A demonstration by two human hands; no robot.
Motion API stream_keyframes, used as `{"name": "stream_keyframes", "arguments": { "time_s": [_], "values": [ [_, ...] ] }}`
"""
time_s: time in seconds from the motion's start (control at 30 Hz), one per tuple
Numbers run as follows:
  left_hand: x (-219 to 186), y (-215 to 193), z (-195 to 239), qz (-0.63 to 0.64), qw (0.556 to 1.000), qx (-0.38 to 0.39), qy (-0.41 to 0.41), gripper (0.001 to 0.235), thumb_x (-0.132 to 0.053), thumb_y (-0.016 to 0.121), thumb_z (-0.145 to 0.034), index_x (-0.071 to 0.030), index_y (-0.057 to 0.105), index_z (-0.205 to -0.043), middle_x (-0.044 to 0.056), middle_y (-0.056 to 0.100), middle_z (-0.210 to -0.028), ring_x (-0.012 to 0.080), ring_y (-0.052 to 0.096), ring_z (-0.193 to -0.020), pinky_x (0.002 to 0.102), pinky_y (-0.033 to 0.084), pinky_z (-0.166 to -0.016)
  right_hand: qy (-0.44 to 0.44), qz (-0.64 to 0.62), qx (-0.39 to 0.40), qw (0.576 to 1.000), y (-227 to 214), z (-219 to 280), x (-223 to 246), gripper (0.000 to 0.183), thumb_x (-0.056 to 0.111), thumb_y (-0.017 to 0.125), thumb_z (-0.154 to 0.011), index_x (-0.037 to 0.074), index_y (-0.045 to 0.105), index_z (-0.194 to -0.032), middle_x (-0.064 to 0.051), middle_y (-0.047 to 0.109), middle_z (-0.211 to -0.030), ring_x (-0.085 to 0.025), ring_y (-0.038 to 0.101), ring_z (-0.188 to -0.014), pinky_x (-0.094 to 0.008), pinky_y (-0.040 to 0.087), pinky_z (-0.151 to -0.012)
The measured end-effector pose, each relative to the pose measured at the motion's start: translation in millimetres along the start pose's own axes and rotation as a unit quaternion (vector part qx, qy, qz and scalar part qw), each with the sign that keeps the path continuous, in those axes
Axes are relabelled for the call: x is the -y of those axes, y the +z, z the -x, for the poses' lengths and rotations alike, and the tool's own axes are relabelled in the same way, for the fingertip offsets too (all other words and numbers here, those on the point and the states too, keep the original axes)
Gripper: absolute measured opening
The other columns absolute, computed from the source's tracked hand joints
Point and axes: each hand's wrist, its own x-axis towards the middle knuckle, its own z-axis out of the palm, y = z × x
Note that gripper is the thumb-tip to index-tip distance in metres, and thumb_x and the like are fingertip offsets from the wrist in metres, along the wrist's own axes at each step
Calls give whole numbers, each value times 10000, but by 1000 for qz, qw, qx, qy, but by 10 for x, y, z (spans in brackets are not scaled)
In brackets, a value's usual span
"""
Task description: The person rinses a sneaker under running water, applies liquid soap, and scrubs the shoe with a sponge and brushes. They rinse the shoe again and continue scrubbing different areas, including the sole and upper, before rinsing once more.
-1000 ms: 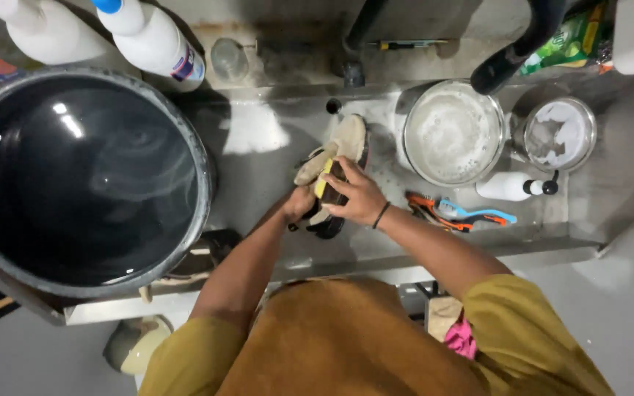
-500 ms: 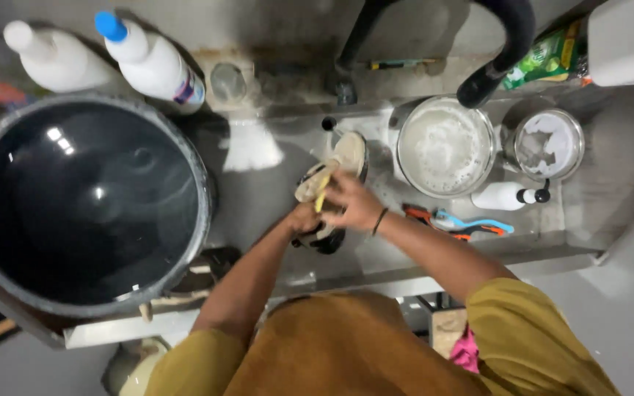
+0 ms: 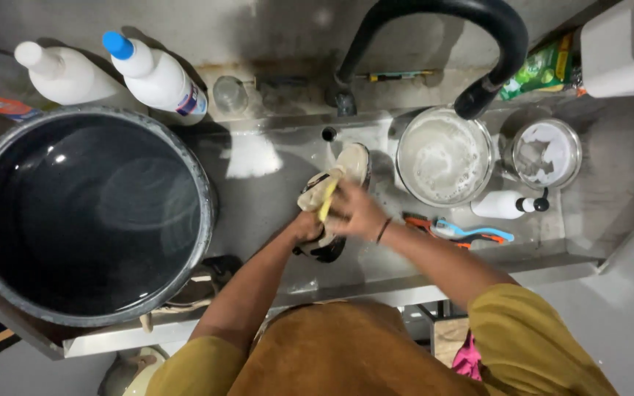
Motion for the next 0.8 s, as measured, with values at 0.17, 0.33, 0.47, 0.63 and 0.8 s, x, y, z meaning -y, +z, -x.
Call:
{"name": "stream_keyframes", "arguments": {
  "time_s": [0.17,0.33,0.47,0.63,0.8],
  "values": [
    [-134,142,127,11,998,52,-26,458,-430,482,-918,-142,742,-674,76,725,-687,274,678,-711,453,504,-803,177,35,64,982,-274,-75,30,586,421,847,-677,120,723,-1165,-159,695,-1106,-394,700,-1009,-462,565,-884],
    [-98,93,150,46,996,51,-55,475,-462,473,-926,-136,743,-711,84,724,-712,278,674,-740,462,501,-814,150,75,25,986,-403,-258,-461,649,468,850,-703,51,709,-1180,-307,604,-1184,-506,625,-1075,-534,523,-917],
    [-79,46,50,93,989,53,-102,497,-494,463,-935,-130,745,-748,92,723,-738,282,671,-768,470,498,-825,0,4,26,1000,199,215,86,572,424,913,-612,151,802,-1102,-311,479,-1514,-527,521,-1320,-524,453,-1111],
    [-161,2,135,145,975,66,-157,522,-526,454,-943,-124,747,-785,100,722,-764,285,667,-797,479,495,-836,109,-16,3,994,126,20,-290,547,482,742,-786,150,751,-1220,-244,611,-1298,-475,627,-1156,-524,536,-972],
    [19,-214,-27,164,969,55,-176,550,-558,445,-952,-118,749,-823,109,721,-789,289,664,-826,487,492,-847,53,-114,26,992,14,-144,-539,626,458,899,-603,194,752,-1150,-150,667,-1231,-418,672,-1108,-497,559,-946]
  ]
}}
